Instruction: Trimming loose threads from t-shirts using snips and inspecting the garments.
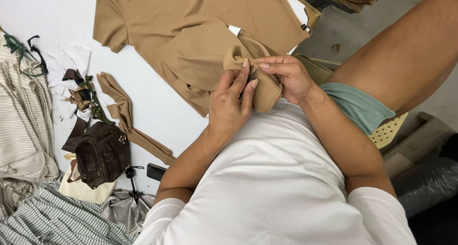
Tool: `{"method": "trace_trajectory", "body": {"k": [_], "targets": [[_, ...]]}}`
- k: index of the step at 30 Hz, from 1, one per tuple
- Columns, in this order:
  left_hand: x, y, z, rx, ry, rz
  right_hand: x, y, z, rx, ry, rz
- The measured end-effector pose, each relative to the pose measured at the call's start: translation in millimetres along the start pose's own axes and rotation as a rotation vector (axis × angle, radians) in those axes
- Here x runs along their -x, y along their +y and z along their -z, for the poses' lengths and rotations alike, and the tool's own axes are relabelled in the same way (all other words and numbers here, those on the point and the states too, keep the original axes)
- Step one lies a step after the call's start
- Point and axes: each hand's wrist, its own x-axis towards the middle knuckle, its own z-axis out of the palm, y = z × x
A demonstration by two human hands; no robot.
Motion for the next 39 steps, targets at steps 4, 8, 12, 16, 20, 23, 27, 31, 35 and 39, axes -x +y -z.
{"method": "trace_trajectory", "body": {"k": [4, 8, 12, 16, 20, 23, 27, 31, 35, 39], "targets": [[0, 1, 2, -0.017, -0.024, 0.012, 2, -1, -1, 0.003, -0.01, -0.006], [0, 1, 1, -0.035, -0.036, 0.019, 0, 2, 6, 0.013, -0.007, -0.015], [0, 0, 1, -0.056, -0.046, 0.023, -1, 4, 10, 0.02, -0.034, -0.012], [1, -2, 1, -0.084, -0.045, 0.018, 2, 0, 1, -0.002, -0.017, -0.011], [0, -1, 3, -0.064, -0.059, 0.04, 1, 1, 1, 0.011, -0.037, -0.019], [1, -2, 2, -0.068, -0.057, 0.051, 1, 1, 1, 0.024, -0.042, -0.021], [1, -1, 2, -0.061, -0.058, 0.07, 2, 0, -1, 0.039, -0.041, -0.014], [1, -1, 0, -0.07, -0.05, 0.069, 3, -2, -4, 0.053, -0.044, -0.024], [3, -4, -1, -0.163, -0.058, 0.048, 0, 4, 2, 0.062, -0.045, -0.023], [4, -5, 1, -0.208, -0.071, 0.041, 0, 6, 3, 0.061, -0.036, -0.021]]}}
